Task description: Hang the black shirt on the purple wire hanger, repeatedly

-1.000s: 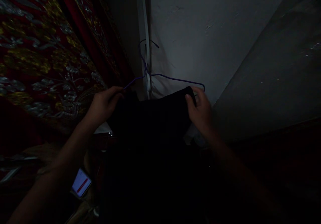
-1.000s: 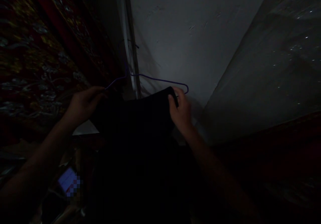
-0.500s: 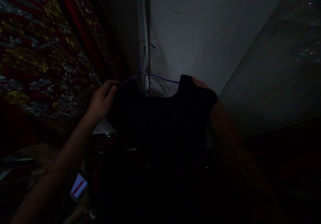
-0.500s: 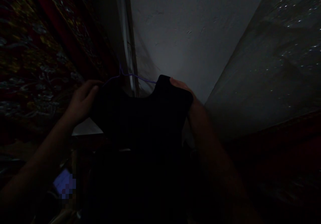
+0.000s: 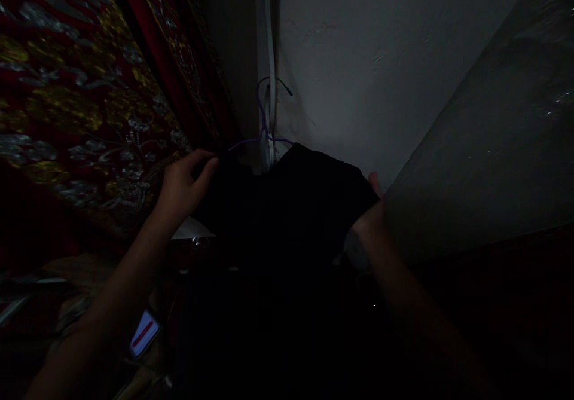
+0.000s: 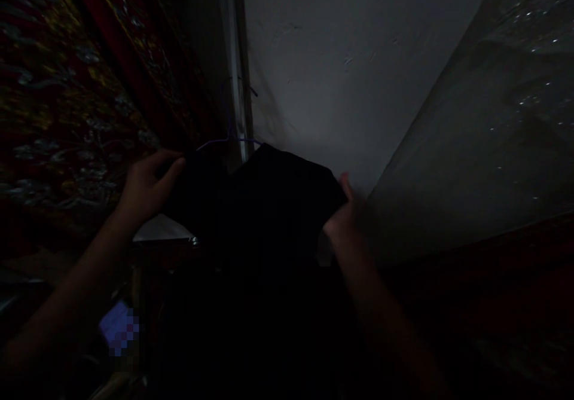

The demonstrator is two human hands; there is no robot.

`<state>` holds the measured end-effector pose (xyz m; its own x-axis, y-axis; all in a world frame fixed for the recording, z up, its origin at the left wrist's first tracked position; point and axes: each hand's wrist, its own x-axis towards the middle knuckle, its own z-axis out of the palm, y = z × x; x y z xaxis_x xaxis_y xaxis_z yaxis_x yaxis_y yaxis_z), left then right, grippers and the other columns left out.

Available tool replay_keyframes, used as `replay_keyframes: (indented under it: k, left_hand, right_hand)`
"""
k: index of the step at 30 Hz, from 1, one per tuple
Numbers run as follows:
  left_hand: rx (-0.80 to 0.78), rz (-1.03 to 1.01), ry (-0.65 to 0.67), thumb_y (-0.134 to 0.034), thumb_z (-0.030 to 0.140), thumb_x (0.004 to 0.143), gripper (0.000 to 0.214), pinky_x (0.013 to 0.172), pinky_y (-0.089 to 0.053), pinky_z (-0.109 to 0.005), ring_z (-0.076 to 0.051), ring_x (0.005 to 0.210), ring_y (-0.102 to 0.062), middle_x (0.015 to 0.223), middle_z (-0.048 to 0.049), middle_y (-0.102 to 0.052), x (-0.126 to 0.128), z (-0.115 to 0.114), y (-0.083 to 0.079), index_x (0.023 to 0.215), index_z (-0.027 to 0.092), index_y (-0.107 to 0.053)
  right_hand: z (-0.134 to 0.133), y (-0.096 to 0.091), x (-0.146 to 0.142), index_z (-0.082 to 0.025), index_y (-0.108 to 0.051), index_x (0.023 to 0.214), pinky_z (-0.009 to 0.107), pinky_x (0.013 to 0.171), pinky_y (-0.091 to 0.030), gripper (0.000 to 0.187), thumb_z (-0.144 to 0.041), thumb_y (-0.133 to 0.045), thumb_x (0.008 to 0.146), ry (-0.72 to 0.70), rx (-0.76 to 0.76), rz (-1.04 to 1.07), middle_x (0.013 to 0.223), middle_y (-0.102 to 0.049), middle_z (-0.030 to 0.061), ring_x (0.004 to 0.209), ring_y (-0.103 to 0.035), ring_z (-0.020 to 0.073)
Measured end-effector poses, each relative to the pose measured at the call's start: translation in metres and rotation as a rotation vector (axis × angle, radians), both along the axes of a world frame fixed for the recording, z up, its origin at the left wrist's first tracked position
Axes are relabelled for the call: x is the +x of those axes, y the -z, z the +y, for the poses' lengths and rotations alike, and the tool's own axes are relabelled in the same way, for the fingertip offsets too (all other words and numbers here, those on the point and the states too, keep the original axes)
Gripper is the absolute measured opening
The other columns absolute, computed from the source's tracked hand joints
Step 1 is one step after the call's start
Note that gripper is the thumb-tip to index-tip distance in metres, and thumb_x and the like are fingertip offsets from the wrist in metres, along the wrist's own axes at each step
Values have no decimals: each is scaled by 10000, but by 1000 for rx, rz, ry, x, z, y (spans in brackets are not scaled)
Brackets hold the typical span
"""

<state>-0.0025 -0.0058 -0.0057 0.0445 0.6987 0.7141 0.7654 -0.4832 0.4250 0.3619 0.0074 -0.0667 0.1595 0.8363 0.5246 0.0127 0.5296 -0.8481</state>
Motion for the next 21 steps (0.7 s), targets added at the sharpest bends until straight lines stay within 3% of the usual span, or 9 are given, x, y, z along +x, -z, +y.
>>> replay_keyframes:
  k: [3, 5, 7, 10, 13, 14, 16, 18, 21]
  left_hand:
    - [-41, -22, -31, -548, 491, 961, 349, 830, -496, -310, -237, 923, -680, 1010, -59, -761, 2, 3, -1, 1045, 192, -709]
    - [-68, -34, -52, -553, 532, 950, 386, 793, -490, -307, -240, 902, -674, 997, -71, -754, 6, 10, -4, 1031, 184, -701]
    - [-63, -44, -70, -578, 517, 939, 362, 735, -472, -292, -228, 852, -664, 946, -68, -742, 10, 18, -6, 990, 179, -695]
    - [-42, -69, -22, -546, 447, 968, 317, 635, -420, -267, -179, 699, -602, 771, -34, -678, 11, 24, -5, 863, 176, -672]
    - [-86, -136, 155, -476, 478, 1004, 401, 594, -404, -262, -159, 624, -550, 670, -12, -600, 14, 17, -1, 796, 179, -644]
    - [-106, -157, 226, -470, 504, 1005, 421, 612, -421, -265, -163, 646, -566, 690, -18, -610, 17, 12, 1, 806, 178, -648]
    - [-119, -165, 360, -468, 546, 1004, 447, 698, -465, -285, -182, 744, -613, 778, -42, -655, 26, -2, 4, 854, 175, -668]
    - [-105, -123, 491, -424, 574, 1017, 497, 795, -480, -315, -202, 841, -634, 851, -66, -680, 40, -17, 5, 881, 174, -684]
    - [-123, -97, 720, -327, 604, 1035, 585, 869, -480, -352, -222, 919, -639, 930, -94, -697, 69, -38, 6, 910, 172, -702]
  right_hand:
    - [-7, -19, 16, -39, -693, 1246, 522, 910, -453, 997, -669, 42, 1007, 4, -9, -199, 1205, -706, 220, 1198, -635, 305]
    - [-14, -40, 15, -5, -641, 1310, 542, 944, -412, 992, -621, 80, 1021, 78, 2, -315, 1206, -705, 224, 1210, -638, 299]
    - [-24, -60, 5, -49, -683, 1254, 549, 962, -410, 943, -617, 37, 1035, 112, 9, -349, 1198, -714, 198, 1191, -652, 302]
    - [-37, -67, -18, -145, -764, 1055, 518, 938, -481, 971, -727, 9, 984, -196, -33, -337, 1093, -750, 149, 1116, -691, 299]
    - [-40, -39, -35, -190, -767, 990, 474, 945, -538, 802, -797, -245, 949, -617, -63, -413, 1029, -767, 116, 1056, -717, 285]
    - [-38, -24, -40, -200, -758, 1033, 468, 971, -538, 662, -743, -387, 953, -634, -52, -483, 1064, -764, 105, 1071, -712, 277]
    - [-31, 9, -51, -226, -693, 1226, 476, 1059, -499, 424, -520, -629, 927, -479, 7, -648, 1234, -718, 102, 1184, -663, 271]
    - [-23, 40, -67, -228, -516, 1461, 505, 1151, -422, 664, -357, -739, 849, -309, 97, -771, 1467, -564, 146, 1364, -534, 297]
    - [-18, 69, -98, -213, -194, 1622, 568, 1204, -335, 1081, -383, -809, 749, -235, 239, -841, 1637, -310, 190, 1512, -315, 365]
